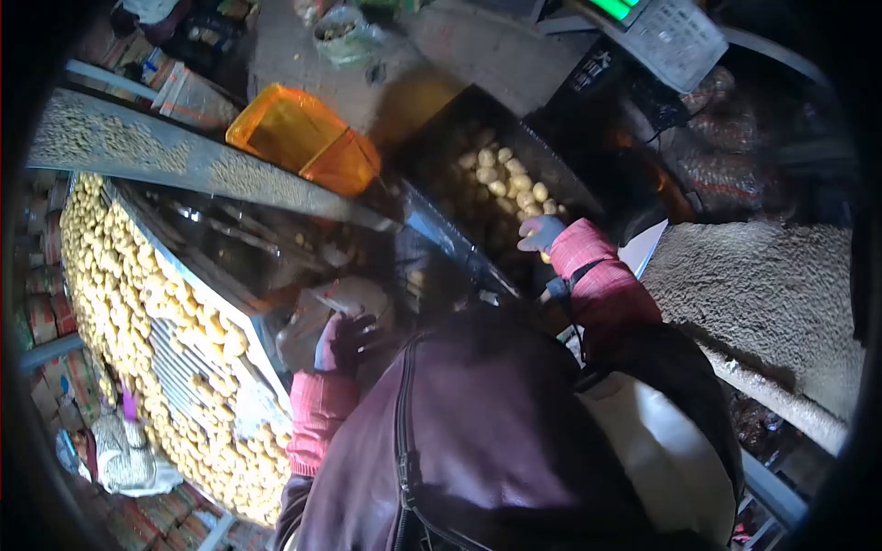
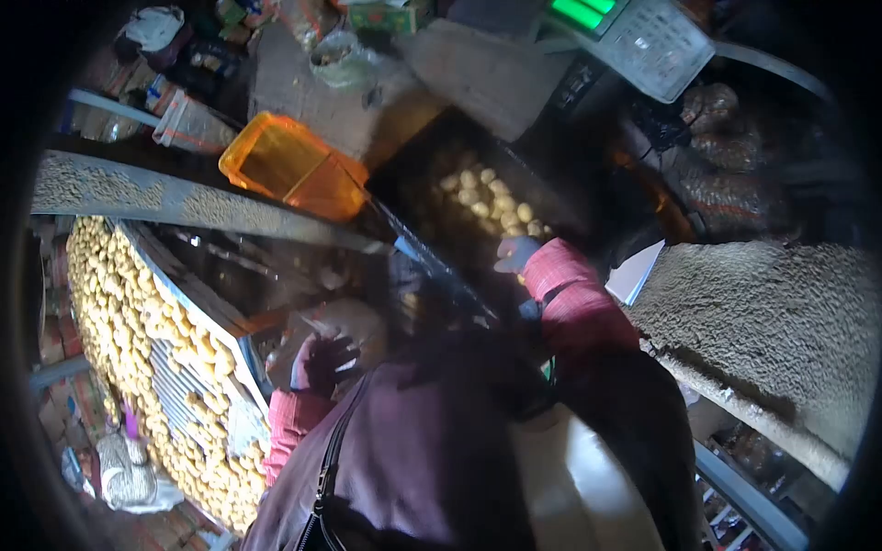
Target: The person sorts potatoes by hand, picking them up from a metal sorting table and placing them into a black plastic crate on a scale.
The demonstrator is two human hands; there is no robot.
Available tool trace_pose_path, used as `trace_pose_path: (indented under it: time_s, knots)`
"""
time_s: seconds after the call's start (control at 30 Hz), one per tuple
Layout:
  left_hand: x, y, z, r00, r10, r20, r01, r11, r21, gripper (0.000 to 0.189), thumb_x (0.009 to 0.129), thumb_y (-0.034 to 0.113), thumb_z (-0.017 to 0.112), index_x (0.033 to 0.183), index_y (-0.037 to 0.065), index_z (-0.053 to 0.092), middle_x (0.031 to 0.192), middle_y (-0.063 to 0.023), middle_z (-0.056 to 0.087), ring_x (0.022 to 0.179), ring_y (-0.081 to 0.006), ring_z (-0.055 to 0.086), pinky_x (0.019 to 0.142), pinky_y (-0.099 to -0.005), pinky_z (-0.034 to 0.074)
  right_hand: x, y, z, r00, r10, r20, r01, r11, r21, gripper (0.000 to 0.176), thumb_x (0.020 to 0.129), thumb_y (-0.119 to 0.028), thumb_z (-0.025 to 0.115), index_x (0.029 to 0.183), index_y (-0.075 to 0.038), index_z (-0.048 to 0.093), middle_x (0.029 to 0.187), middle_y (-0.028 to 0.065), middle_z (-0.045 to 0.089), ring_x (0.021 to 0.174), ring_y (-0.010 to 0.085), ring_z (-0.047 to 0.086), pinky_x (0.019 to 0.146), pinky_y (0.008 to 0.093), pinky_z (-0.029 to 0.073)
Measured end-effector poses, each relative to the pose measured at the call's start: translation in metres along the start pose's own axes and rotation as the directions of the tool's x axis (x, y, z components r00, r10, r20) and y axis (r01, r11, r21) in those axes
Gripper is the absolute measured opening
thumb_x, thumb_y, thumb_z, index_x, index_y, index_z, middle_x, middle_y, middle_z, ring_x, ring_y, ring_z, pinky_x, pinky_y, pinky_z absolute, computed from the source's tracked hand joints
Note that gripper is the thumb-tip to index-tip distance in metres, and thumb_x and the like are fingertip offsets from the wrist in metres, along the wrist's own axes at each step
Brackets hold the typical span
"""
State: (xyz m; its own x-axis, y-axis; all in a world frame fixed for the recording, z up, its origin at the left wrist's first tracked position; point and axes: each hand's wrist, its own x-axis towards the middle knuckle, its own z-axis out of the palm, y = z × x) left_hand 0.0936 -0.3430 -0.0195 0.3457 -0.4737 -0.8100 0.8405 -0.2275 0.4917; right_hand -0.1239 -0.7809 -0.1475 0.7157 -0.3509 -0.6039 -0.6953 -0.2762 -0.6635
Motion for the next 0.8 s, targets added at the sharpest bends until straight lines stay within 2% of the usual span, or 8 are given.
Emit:
trace_pose_path:
  time_s: [0.13, 0.17, 0.23, 0.33, 0.43, 0.5, 0.6, 0.8]
  knots:
    - [-0.008, 0.019, -0.001, 0.995, -0.035, 0.089, 0.04, 0.997, -0.059, 0.044, 0.099, 0.044, 0.044, 0.13, 0.013, 0.051, 0.127, -0.0129, 0.058, 0.112, -0.034, 0.058, 0.091, -0.0538, 0.048, 0.017, -0.009, 0.001, 0.992, -0.117, -0.055, 0.096, 0.949, -0.302, 0.041, 0.069, -0.035, 0.08, 0.1, -0.01, 0.071, 0.085, 0.0135, 0.07, 0.084, 0.0267, 0.068, 0.076, 0.0408, 0.053]
    - [0.007, 0.007, -0.021, 0.983, 0.063, 0.171, -0.033, 0.984, -0.175, 0.04, 0.097, 0.044, 0.051, 0.123, 0.014, 0.055, 0.122, -0.0118, 0.058, 0.109, -0.0344, 0.057, 0.091, -0.0546, 0.047, 0.025, -0.005, 0.001, 0.983, -0.154, -0.096, 0.106, 0.917, -0.384, 0.041, 0.069, -0.036, 0.079, 0.101, -0.011, 0.071, 0.085, 0.0139, 0.07, 0.086, 0.0283, 0.068, 0.079, 0.0421, 0.053]
    - [-0.002, 0.022, -0.018, 0.953, 0.062, 0.296, 0.009, 0.972, -0.233, 0.034, 0.094, 0.04, 0.055, 0.114, 0.013, 0.059, 0.117, -0.0132, 0.059, 0.108, -0.0362, 0.056, 0.096, -0.0565, 0.044, -0.015, -0.072, -0.017, 0.972, -0.002, -0.235, -0.106, 0.889, -0.446, 0.047, 0.071, -0.037, 0.075, 0.112, -0.015, 0.066, 0.105, 0.0197, 0.068, 0.095, 0.0357, 0.065, 0.085, 0.0445, 0.051]
    - [-0.015, 0.026, -0.015, 0.967, 0.16, 0.198, -0.144, 0.985, -0.095, 0.051, 0.095, 0.054, 0.044, 0.123, 0.013, 0.057, 0.113, -0.0105, 0.062, 0.099, -0.033, 0.062, 0.081, -0.0496, 0.051, -0.038, -0.107, -0.013, 0.745, -0.193, -0.638, -0.05, 0.938, -0.343, 0.051, 0.076, -0.034, 0.072, 0.122, -0.017, 0.059, 0.125, 0.0227, 0.058, 0.101, 0.0423, 0.061, 0.087, 0.0469, 0.05]
    - [-0.02, 0.032, -0.02, 0.954, 0.216, 0.209, -0.218, 0.976, -0.01, 0.053, 0.095, 0.055, 0.042, 0.124, 0.013, 0.056, 0.11, -0.0104, 0.062, 0.098, -0.0329, 0.062, 0.08, -0.049, 0.051, -0.037, -0.132, -0.007, 0.752, -0.185, -0.632, 0.041, 0.971, -0.235, 0.056, 0.078, -0.033, 0.071, 0.129, -0.018, 0.054, 0.135, 0.0235, 0.049, 0.107, 0.0447, 0.058, 0.089, 0.0488, 0.05]
    - [-0.023, 0.033, -0.023, 0.975, 0.182, 0.127, -0.182, 0.983, -0.007, 0.053, 0.096, 0.054, 0.041, 0.124, 0.012, 0.056, 0.109, -0.0103, 0.063, 0.097, -0.0328, 0.062, 0.08, -0.0492, 0.051, -0.051, -0.155, 0.001, 0.815, -0.318, -0.484, 0.213, 0.942, -0.26, 0.052, 0.081, -0.03, 0.071, 0.128, -0.014, 0.057, 0.127, 0.0202, 0.052, 0.11, 0.039, 0.057, 0.09, 0.0484, 0.049]
    - [-0.015, 0.028, -0.031, 0.979, 0.185, 0.087, -0.184, 0.983, -0.017, 0.053, 0.095, 0.054, 0.042, 0.123, 0.011, 0.057, 0.107, -0.0106, 0.064, 0.096, -0.0336, 0.062, 0.081, -0.0505, 0.051, -0.044, -0.164, 0.038, 0.726, -0.574, -0.379, 0.445, 0.812, -0.379, 0.042, 0.082, -0.03, 0.067, 0.118, -0.01, 0.062, 0.115, 0.0168, 0.057, 0.106, 0.0362, 0.057, 0.088, 0.0439, 0.049]
    - [-0.022, 0.017, -0.048, 0.971, 0.203, 0.125, -0.195, 0.978, -0.072, 0.054, 0.095, 0.055, 0.045, 0.123, 0.01, 0.057, 0.113, -0.0137, 0.063, 0.102, -0.035, 0.061, 0.089, -0.0579, 0.049, -0.047, -0.194, 0.095, 0.774, -0.621, -0.127, 0.581, 0.775, -0.25, 0.039, 0.083, -0.029, 0.066, 0.116, -0.009, 0.061, 0.115, 0.0131, 0.058, 0.107, 0.0351, 0.057, 0.089, 0.0445, 0.047]
